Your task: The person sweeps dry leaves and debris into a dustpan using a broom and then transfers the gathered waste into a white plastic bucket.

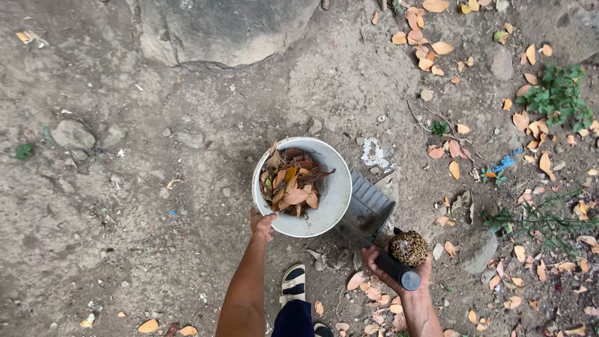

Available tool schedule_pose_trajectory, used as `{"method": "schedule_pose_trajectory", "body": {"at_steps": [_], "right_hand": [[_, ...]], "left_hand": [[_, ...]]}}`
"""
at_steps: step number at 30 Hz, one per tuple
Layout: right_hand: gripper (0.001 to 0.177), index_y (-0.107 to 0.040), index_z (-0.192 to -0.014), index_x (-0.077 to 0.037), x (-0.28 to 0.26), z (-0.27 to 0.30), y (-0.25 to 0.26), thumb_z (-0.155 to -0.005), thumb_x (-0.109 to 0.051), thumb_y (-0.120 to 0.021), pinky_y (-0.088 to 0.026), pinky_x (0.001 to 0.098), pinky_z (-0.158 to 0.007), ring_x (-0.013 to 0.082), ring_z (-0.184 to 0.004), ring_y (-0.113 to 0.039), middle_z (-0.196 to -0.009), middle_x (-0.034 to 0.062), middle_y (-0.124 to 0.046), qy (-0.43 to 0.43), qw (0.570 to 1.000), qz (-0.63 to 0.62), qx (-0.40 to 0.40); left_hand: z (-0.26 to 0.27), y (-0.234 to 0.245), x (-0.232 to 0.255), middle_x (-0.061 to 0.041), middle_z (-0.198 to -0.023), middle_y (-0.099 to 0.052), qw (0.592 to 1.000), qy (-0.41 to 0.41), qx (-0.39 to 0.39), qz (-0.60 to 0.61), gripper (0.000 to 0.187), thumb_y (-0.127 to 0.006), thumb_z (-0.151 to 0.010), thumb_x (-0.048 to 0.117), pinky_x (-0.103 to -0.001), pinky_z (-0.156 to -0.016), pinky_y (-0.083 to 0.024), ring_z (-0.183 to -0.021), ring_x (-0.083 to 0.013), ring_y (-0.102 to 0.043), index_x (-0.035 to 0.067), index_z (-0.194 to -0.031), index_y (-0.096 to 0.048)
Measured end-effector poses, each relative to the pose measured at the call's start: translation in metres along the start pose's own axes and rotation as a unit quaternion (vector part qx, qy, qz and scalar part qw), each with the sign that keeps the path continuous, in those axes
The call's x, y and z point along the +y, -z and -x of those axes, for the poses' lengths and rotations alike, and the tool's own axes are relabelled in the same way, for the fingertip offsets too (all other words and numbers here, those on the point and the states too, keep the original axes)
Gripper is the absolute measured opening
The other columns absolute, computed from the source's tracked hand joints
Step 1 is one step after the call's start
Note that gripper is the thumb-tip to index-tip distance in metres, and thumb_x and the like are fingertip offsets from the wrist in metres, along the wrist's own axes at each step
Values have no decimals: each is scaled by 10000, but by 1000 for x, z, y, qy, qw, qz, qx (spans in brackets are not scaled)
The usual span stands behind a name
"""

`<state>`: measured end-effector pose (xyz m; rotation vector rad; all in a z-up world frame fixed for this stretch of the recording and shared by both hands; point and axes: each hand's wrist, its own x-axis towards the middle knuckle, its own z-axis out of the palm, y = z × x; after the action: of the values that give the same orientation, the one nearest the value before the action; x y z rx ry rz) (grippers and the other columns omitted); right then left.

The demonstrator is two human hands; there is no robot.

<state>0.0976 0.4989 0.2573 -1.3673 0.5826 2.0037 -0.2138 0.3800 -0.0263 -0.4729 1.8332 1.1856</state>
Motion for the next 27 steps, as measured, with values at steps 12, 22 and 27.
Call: {"method": "schedule_pose_trajectory", "body": {"at_steps": [12, 22, 27], "right_hand": [[1034, -277, -1403, 130, -6, 27, 79, -723, -593, -565, -542, 404, -662, 314, -929, -509, -1217, 321, -392, -54, 998, 1, -14], [769, -570, -1186, -90, -13, 43, 189, -647, -639, -595, -502, 575, -804, 357, -990, -569, -1129, 183, -596, -35, 970, 215, -107], [603, -670, -1114, -116, -4, 43, 223, -694, -545, -625, -497, 623, -887, 367, -999, -617, -1106, 147, -677, -86, 931, 309, -173]], "left_hand": [[211, 16, -62, -128, -1518, -482, 926, -296, -200, -123, 731, -789, -807, 145, -374, -1063, -499, -1365, -282, -503, 147, -1465, -470], [411, 20, -168, -142, -1364, -627, 763, -549, -307, -147, 688, -760, -716, 120, -357, -1049, -520, -1232, -265, -639, 54, -1378, -584], [421, 40, -197, -143, -1179, -719, 841, -357, -343, -218, 809, -758, -624, 193, -342, -945, -566, -1064, -272, -713, 106, -1394, -523]]}}
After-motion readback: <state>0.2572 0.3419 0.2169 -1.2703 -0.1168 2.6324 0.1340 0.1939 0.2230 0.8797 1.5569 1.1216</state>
